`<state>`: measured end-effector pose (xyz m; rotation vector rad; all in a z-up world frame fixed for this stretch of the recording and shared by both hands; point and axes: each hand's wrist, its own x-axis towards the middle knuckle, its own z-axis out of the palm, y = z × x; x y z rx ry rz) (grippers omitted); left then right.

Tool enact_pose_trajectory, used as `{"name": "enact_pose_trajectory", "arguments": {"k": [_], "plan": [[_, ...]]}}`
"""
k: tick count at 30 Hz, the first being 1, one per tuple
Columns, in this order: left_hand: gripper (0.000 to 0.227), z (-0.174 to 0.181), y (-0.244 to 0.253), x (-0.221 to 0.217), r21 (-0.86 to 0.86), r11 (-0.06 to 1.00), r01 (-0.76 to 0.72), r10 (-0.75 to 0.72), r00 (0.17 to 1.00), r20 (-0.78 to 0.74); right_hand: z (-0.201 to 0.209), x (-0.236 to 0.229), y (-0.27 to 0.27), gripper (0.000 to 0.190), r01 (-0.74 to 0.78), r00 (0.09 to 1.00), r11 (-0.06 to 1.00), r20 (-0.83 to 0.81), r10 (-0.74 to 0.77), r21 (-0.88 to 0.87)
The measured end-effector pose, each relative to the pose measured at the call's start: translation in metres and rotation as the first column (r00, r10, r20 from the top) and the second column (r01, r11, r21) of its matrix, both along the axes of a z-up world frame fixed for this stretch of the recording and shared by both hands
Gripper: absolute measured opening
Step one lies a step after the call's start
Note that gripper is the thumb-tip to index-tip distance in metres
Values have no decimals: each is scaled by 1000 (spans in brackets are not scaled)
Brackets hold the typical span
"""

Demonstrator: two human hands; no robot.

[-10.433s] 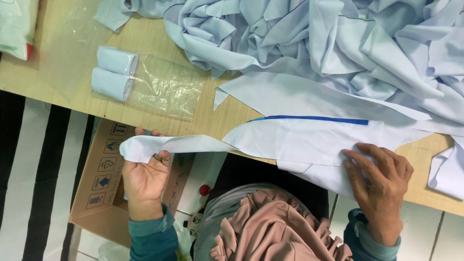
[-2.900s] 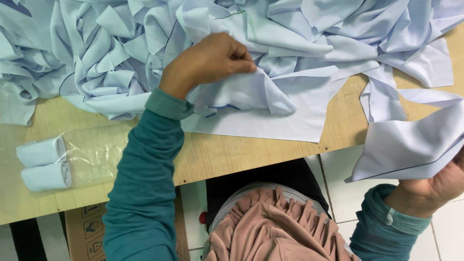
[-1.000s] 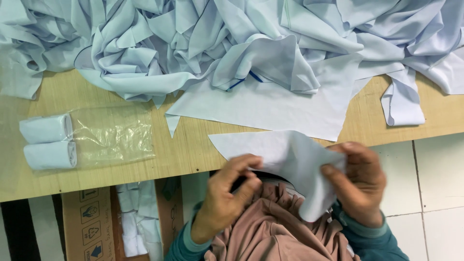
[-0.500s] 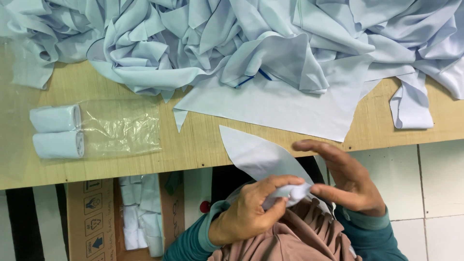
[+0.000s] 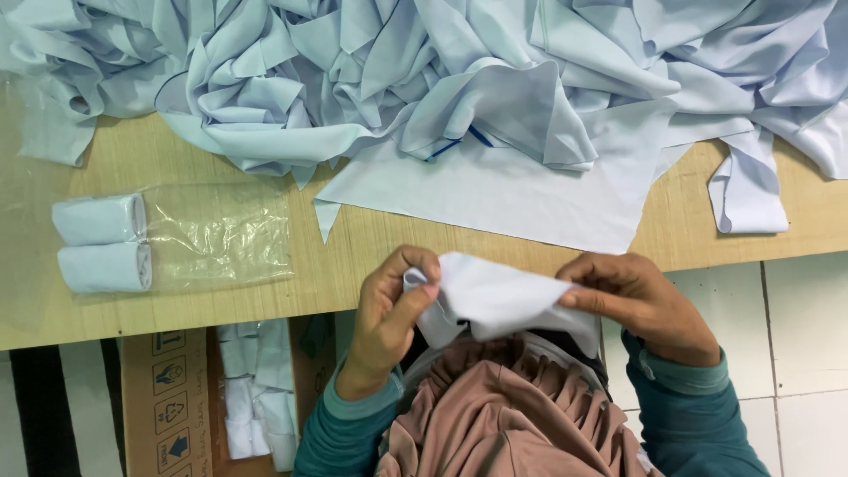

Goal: The person takes a white fabric strip from a pile on a table, aligns the ends, and rolls it by hand into a tight cylinder.

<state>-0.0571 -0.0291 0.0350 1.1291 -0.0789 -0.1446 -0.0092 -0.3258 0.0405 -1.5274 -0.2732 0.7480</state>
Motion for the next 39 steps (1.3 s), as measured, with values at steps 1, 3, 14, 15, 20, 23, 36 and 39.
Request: {"name": "enact_pose_trajectory", "arguments": {"k": [1, 3, 14, 15, 20, 23, 36, 39], "plan": [[7, -1, 2, 7, 100, 995, -23, 28, 999, -45, 3, 5, 3, 16, 54, 996, 988, 83, -42, -147], [14, -6, 2, 18, 202, 979, -36, 54, 995, -82, 7, 17, 9, 19, 126, 982, 951, 174, -78, -283], [26, 18, 13, 46, 793, 606, -63, 111, 994, -7, 26, 44, 15, 44, 104, 967, 848, 253, 37, -519], [26, 16, 18, 47, 793, 606, -63, 112, 994, -7, 23, 44, 7, 44, 103, 967, 849, 253, 37, -519], [30, 15, 30, 48, 846, 532, 21, 188, 972, -142, 22, 44, -19, 50, 90, 981, 777, 188, 37, -623], [32, 15, 27, 47, 866, 500, 15, 167, 979, -114, 42, 47, -12, 48, 142, 989, 731, 68, -130, -667], [42, 7, 45, 44, 845, 525, -107, 220, 975, -13, 21, 48, -32, 47, 225, 956, 736, 291, -39, -639], [42, 9, 51, 43, 809, 577, -112, 290, 954, -74, 20, 51, -33, 48, 226, 947, 753, 321, -21, -618]]}}
